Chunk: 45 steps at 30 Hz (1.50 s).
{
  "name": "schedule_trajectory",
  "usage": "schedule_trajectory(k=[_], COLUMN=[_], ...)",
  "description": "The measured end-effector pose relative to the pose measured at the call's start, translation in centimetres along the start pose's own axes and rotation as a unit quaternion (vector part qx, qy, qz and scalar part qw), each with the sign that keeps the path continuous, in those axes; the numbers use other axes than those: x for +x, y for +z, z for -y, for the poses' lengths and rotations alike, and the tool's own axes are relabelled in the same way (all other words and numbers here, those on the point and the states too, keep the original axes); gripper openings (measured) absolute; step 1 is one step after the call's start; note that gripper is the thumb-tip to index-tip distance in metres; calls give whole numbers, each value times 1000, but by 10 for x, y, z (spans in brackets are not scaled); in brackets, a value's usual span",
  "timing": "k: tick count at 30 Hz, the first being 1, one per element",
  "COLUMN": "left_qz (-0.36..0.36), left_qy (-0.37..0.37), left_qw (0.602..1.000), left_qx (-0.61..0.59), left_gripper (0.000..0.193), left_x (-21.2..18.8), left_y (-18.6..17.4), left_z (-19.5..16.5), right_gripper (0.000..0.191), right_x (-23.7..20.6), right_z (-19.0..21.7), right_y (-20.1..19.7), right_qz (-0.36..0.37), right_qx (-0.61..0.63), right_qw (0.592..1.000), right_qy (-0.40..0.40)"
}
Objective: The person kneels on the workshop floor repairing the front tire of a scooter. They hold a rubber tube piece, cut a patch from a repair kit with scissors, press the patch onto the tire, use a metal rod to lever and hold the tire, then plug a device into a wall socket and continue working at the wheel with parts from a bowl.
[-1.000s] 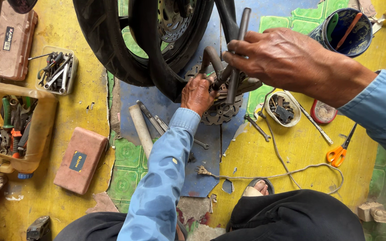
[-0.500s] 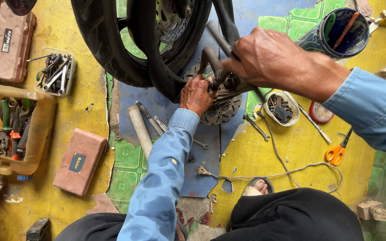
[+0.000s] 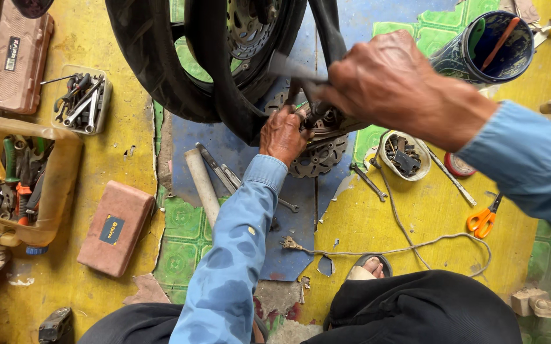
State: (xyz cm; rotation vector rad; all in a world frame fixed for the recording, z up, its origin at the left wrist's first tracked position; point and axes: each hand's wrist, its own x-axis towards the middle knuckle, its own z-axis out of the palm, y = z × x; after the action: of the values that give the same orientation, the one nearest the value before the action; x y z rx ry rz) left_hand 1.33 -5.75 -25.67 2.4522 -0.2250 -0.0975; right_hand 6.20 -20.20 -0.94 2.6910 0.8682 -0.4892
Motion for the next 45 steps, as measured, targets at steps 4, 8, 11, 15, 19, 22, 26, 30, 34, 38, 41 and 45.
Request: schedule_trajectory(k=[4,8,11,15,19,22,26,30,34,38,41,45], left_qz=[0,9,-11,1,-5,-9,21,-2,-11,0,-8,5], left_qy=[18,6,16,14,19,24,15,26,33,27,32,16], left_qw=[1000,1000,1000,1000,1000,1000,1000,1000,999,1000,999,1000], left_qx=[-11,-6,0,4,1,16,12,0,-7,-3,-12,-7], left_gripper=[35,31,31,31,30,29,32,36,37,34,35,36], left_x=[0,1,1,2,1,2,5,1,2,1,1,0], left_y=[-2,-2,-1,1,3,5,5,1,0,-2,-4,-9], left_z=[-1,0,1,2,3,4,3,1,-2,-2,-4,-7], right_gripper=[76,45,55,48,41,43,55,59,38,58,45,44], right_x=[0,-17,-19,-8,1,7,9,6,-12,-15,-2,7], right_z=[10,1,-19,-38,-41,-35,-20,-14,-34,-45,-43,-31], right_y=[-4,-7,-9,-6,-2,0,10,22,24,19,11,7], right_qz=[-3,-45,-213,-242,-238,-42,9,-14,-151,-259,-193,-22], right_qx=[23,-51,-171,-224,-145,-178,-14,236,95,-100,-142,-155], right_qw=[995,998,944,909,916,962,1000,967,982,927,931,971], right_qy=[99,4,-186,-254,-289,-204,-23,93,-66,-253,-276,-180])
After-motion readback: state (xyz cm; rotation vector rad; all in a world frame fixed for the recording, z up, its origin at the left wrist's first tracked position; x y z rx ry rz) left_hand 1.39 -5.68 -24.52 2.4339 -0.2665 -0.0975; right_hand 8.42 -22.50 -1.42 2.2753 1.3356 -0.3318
